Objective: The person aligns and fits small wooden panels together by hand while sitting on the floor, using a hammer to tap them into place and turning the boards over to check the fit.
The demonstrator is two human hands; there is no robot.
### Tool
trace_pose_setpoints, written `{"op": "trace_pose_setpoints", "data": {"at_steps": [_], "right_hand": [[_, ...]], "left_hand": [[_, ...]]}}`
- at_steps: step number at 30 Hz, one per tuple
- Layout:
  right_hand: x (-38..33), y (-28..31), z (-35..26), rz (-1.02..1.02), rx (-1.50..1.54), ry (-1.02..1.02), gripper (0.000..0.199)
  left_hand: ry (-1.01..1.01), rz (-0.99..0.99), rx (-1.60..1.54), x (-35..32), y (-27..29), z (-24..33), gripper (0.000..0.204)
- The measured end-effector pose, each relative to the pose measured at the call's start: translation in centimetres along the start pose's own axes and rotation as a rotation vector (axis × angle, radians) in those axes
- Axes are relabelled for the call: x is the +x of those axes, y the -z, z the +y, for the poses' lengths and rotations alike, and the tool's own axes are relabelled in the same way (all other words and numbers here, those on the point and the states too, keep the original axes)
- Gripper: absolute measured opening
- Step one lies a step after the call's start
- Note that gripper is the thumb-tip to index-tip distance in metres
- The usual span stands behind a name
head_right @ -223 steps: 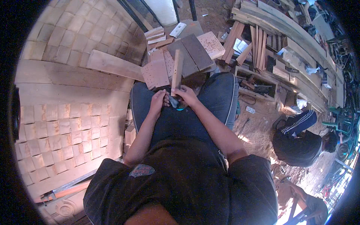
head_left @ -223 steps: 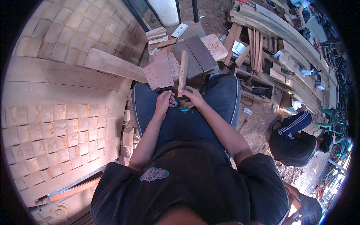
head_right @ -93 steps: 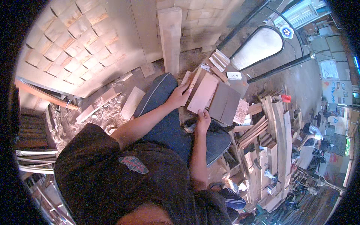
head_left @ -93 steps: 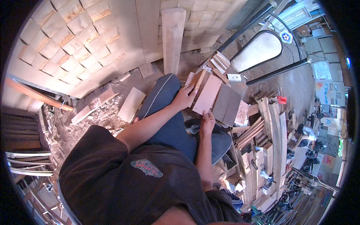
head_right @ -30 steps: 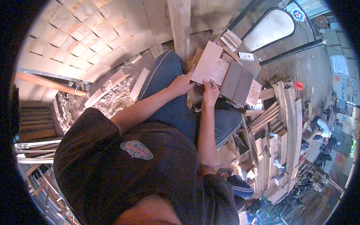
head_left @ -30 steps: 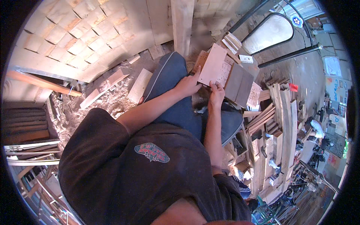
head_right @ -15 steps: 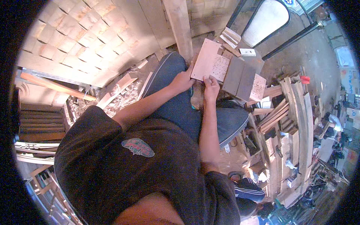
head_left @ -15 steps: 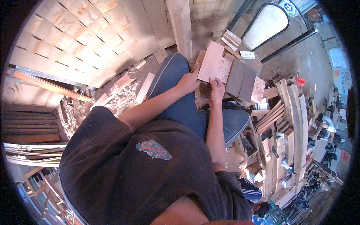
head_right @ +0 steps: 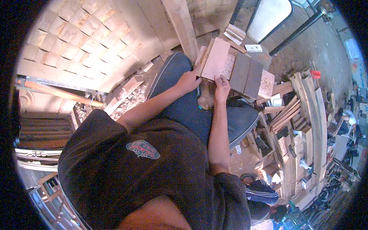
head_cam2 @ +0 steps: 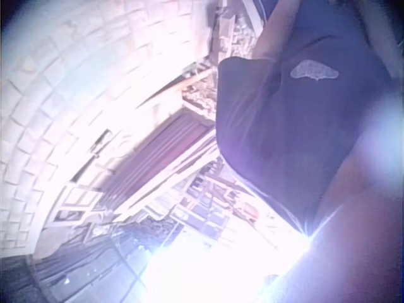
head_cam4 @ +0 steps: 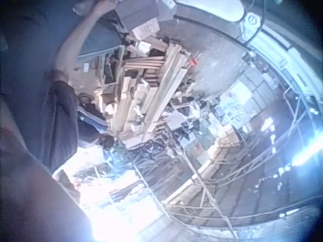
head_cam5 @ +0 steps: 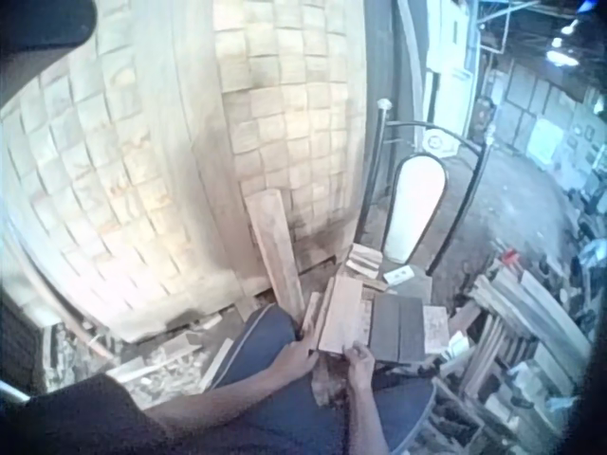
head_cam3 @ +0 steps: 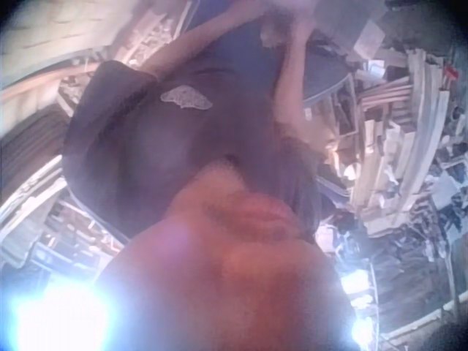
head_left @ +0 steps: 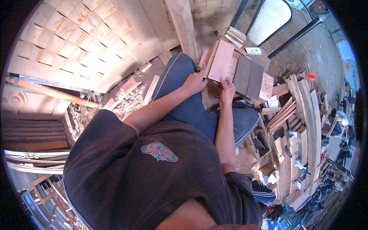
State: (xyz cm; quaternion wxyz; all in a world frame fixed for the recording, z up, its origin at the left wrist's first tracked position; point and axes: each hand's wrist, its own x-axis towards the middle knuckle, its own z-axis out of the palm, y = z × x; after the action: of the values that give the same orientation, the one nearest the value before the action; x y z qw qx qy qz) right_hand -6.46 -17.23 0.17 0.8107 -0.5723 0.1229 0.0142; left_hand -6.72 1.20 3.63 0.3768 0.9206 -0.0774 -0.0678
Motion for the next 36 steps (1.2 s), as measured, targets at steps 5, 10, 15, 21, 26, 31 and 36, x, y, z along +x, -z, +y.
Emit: {"op": "trace_pose_setpoints", "data": {"at_steps": [5,10,15,21,26,31,36], "right_hand": [[-0.8,-1.2,-0.5,0.006,-0.052,-0.025,0.036],[-0.7,-0.9,-0.7,0.011,-0.091,-0.008,0.037],[-0.8,-1.3,-0.7,0.012,-0.037,0.028,0.036],[-0.6,-1.3,-0.7,0.0,-0.093,0.044,0.033],[-0.5,-1.3,-0.6,0.023,-0.123,0.031,0.033],[-0.4,-1.3,-0.3,0.006,-0.084,0.029,0.031],[-0.2,-0.9,-0.2,-0.003,-0.026,0.038,0.037]], "left_hand": [[0.024,0.019,-0.026,-0.2,0.0,0.4,0.083],[0.014,0.037,-0.026,-0.3,0.1,0.9,0.078],[-0.069,-0.003,0.047,-0.1,0.1,0.3,0.087],[-0.082,0.007,0.067,0.2,-0.1,0.0,0.085],[-0.091,0.033,0.063,0.1,-0.5,-0.1,0.084],[-0.046,0.011,0.076,0.2,-0.5,0.1,0.084],[-0.072,0.008,0.042,0.0,0.0,0.8,0.084]]}}
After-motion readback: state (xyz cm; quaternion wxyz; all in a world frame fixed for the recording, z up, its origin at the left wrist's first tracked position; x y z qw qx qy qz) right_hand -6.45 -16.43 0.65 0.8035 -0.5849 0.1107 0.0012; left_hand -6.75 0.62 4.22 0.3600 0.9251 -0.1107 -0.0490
